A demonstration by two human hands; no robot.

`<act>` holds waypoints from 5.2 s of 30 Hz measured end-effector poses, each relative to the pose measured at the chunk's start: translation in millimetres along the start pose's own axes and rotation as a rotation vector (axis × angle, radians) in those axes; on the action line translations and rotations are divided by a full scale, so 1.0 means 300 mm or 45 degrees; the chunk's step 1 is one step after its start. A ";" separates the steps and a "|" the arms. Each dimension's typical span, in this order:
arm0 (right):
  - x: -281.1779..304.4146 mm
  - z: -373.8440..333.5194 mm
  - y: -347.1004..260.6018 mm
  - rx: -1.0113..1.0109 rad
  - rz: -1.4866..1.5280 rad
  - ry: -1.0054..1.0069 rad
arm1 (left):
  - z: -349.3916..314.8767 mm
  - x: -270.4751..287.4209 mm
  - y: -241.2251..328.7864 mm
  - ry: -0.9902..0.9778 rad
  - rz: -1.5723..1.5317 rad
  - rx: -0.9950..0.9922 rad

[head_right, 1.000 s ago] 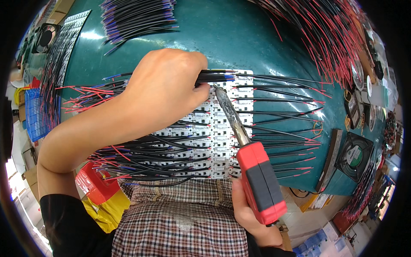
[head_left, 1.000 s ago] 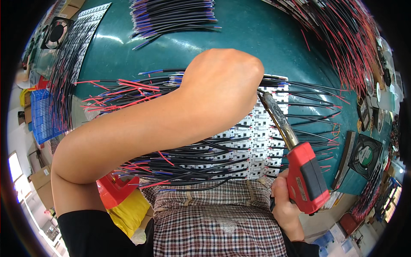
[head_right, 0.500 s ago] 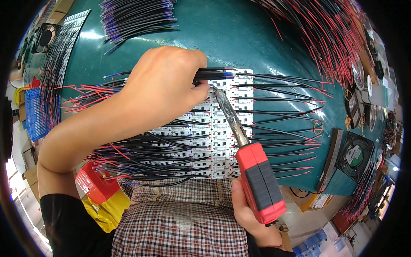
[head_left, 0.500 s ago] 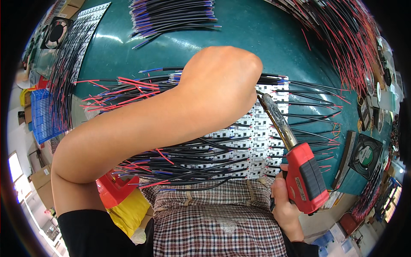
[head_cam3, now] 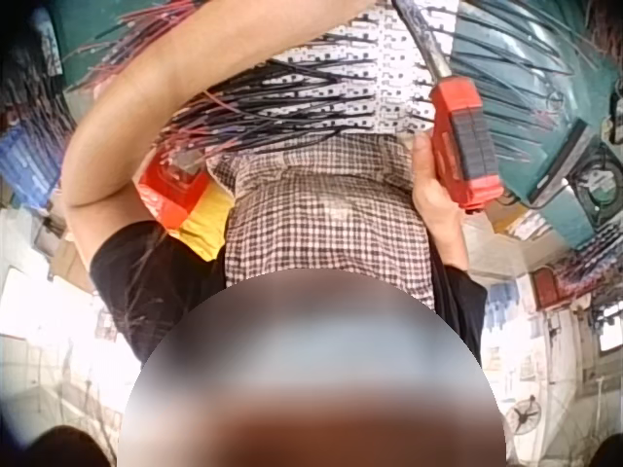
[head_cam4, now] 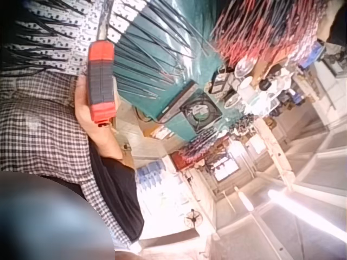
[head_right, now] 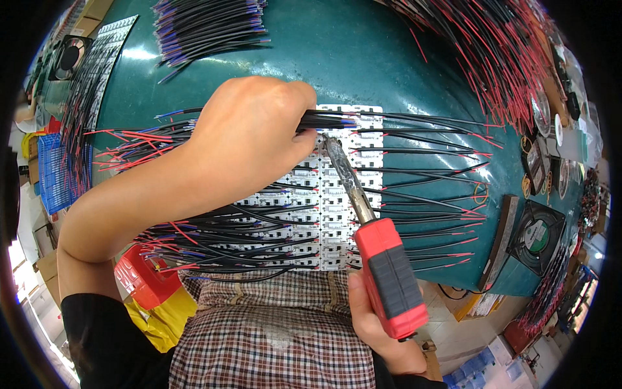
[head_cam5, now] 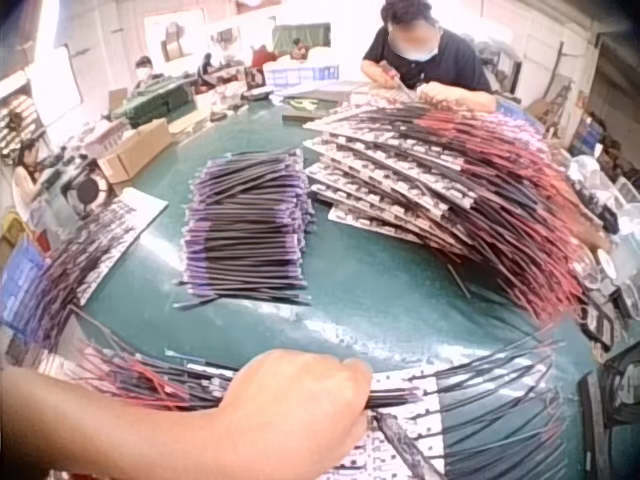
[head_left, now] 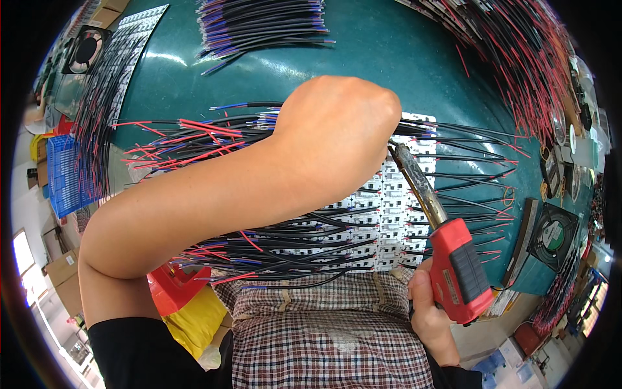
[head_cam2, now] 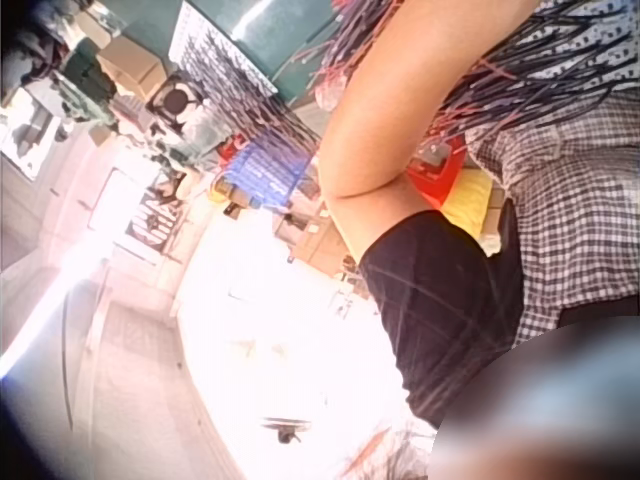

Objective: The person solders wiring connections on long LED light strips using a soldering gun and solder from a spool, bracing the wires with tweezers.

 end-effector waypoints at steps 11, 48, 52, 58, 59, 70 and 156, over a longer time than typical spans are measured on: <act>-0.012 -0.005 0.040 0.245 0.024 0.239 | 0.008 0.002 -0.006 -0.012 0.024 0.008; -0.001 -0.041 0.029 0.072 -0.083 -0.003 | -0.053 -0.009 0.016 -0.058 -0.098 0.050; -0.015 -0.034 0.038 0.086 -0.093 0.032 | -0.050 -0.003 0.023 -0.084 -0.084 0.054; -0.021 -0.029 0.039 0.048 -0.087 0.069 | -0.051 -0.009 0.027 -0.072 -0.105 0.046; -0.016 -0.029 0.040 0.036 -0.077 0.039 | -0.053 -0.009 0.029 -0.059 -0.110 0.038; -0.020 -0.041 0.024 0.000 0.070 -0.095 | -0.045 -0.008 0.042 -0.049 -0.048 0.005; -0.035 -0.092 0.096 0.182 0.073 0.206 | -0.026 0.032 0.018 -0.154 -0.183 -0.023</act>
Point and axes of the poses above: each hand's wrist, its own z-axis towards the middle knuckle, its own x-axis out of the back of the hand, y = z × x, the point moved 1 cm from there along z, towards the middle knuckle, and after that the axes turned 11 degrees about -y, right-handed, at the moved point
